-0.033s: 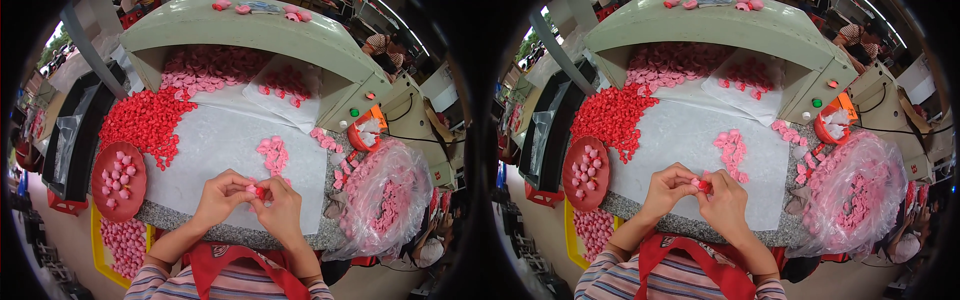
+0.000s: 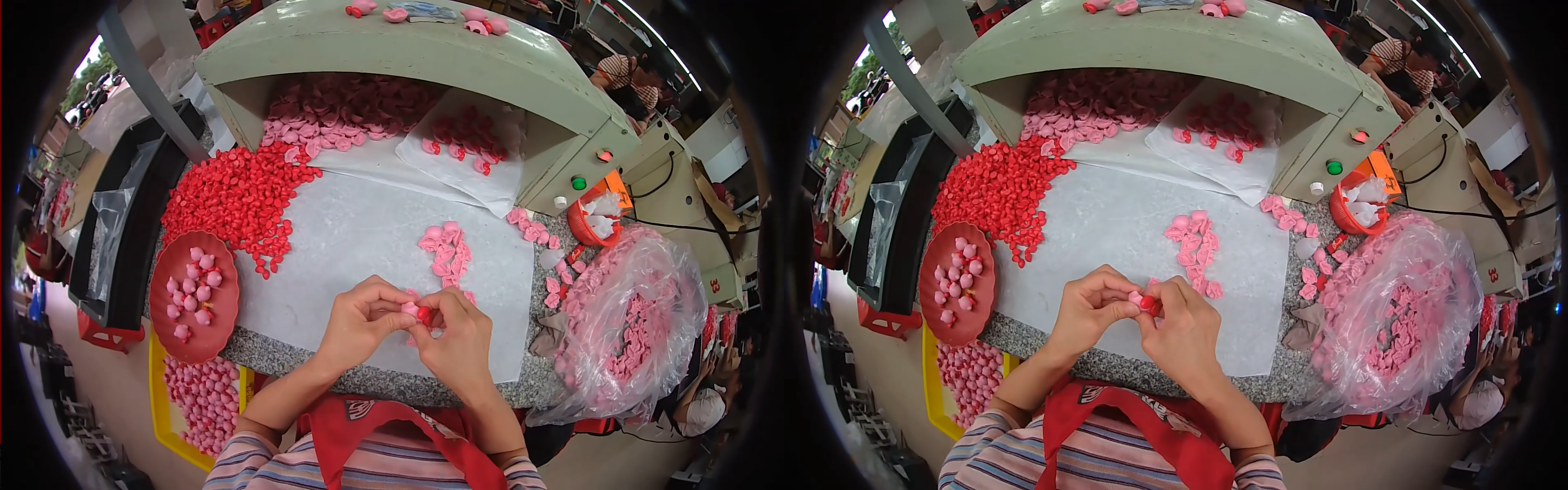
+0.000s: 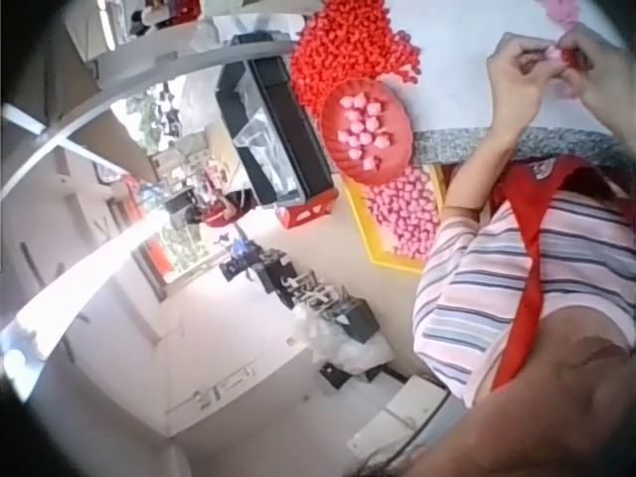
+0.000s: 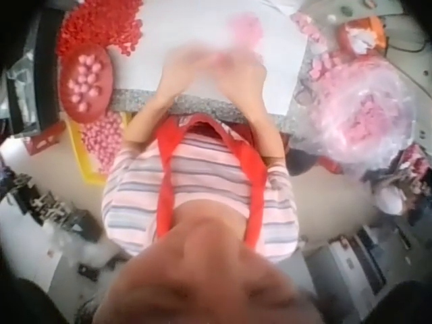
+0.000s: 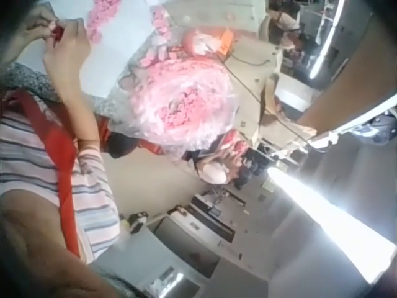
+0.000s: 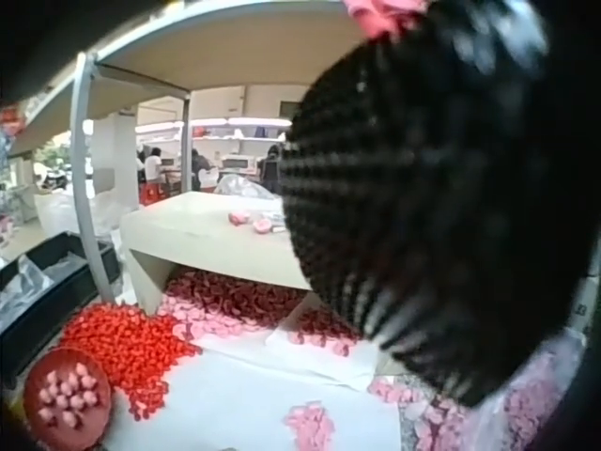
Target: Assembling small pink plastic toy components by hand at a factory workstation.
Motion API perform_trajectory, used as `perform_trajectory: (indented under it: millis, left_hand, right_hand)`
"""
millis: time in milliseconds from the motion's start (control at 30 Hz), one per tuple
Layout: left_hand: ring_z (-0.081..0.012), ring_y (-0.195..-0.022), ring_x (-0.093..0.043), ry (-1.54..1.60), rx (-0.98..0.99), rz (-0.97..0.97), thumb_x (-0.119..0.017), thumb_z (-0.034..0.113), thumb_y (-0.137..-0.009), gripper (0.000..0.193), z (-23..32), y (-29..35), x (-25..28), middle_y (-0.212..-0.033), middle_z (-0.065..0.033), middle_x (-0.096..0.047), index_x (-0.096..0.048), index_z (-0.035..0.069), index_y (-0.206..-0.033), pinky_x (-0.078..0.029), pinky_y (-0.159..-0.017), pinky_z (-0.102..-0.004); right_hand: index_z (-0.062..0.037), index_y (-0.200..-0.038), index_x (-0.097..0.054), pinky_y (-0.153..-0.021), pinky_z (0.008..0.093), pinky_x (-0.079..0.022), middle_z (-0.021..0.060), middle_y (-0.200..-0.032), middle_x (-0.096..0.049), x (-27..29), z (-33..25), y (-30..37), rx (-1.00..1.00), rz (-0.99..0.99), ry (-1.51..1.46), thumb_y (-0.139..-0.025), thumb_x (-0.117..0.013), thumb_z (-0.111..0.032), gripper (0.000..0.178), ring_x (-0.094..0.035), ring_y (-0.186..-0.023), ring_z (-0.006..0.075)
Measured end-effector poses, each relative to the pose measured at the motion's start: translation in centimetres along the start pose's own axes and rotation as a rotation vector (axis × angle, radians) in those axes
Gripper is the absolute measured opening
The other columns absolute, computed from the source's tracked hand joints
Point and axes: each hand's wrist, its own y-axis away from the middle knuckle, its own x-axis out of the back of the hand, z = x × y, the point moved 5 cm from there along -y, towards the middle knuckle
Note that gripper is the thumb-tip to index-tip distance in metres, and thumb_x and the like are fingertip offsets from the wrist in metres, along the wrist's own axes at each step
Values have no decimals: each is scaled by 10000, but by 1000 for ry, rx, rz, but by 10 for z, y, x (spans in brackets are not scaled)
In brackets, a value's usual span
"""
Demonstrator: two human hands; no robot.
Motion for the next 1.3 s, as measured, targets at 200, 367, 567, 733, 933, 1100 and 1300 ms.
perform_trajectory:
  millis: [200, 367, 567, 733, 933, 1100, 1300]
  left_hand:
    - [-169, -850, -616, 168, 252, -50, -615, -95, -769, 162, -9, -6, 4, -898, -79, -580, -589, -54, -924, -527, -740, -271]
    - [-161, -834, -605, 0, 102, -40, -619, -103, -758, 176, -3, -9, 2, -897, -72, -552, -584, -50, -922, -531, -732, -272]
    - [-156, -843, -592, -65, 23, -57, -616, -109, -759, 164, -9, -25, -3, -914, -73, -530, -582, -38, -903, -526, -749, -272]
    - [-151, -859, -585, 23, 78, -156, -619, -106, -753, 157, -46, -72, -6, -932, -79, -530, -581, -37, -889, -523, -765, -267]
    - [-203, -757, -613, -493, -581, 25, -644, -55, -710, 96, -48, -195, -18, -874, -96, -553, -601, -8, -781, -526, -677, -287]
    - [-331, -898, -564, -1055, -719, 158, -621, -11, -701, 161, -75, -261, 0, -934, -143, -556, -636, 28, -857, -492, -776, -348]
    - [-349, -949, -542, -986, -881, 347, -614, -20, -696, 285, -12, -190, 24, -1029, -146, -573, -642, 52, -970, -439, -851, -407]
  right_hand:
    - [-53, -798, -564, -482, 297, -456, 38, -718, -546, -3, 6, -5, 49, 38, -4, -664, -761, -170, 266, -579, -586, 176]
    - [-24, -789, -580, -507, 268, -476, 55, -689, -565, 3, 6, -9, 67, 13, 65, -617, -790, -132, 292, -585, -577, 165]
    - [-20, -768, -570, -497, 261, -470, 53, -674, -540, 0, 25, -17, 219, 69, -8, -600, -785, -99, 283, -569, -585, 156]
    - [-20, -807, -574, -525, 281, -478, 63, -710, -542, 1, 59, -32, 211, 155, 174, -590, -783, -91, 310, -564, -604, 180]
    - [-44, -1085, -549, -595, 314, -485, 95, -952, -538, 38, 92, -84, -5, 262, 303, -645, -786, -163, 513, -585, -709, 201]
    - [-50, -1020, -585, -583, 282, -481, 79, -979, -562, 30, 71, -86, 76, 181, 243, -698, -752, -139, 373, -581, -688, 172]
    - [-25, -908, -623, -590, 281, -489, 89, -897, -593, -10, 48, -78, 54, -16, 110, -731, -702, -86, 203, -598, -668, 180]
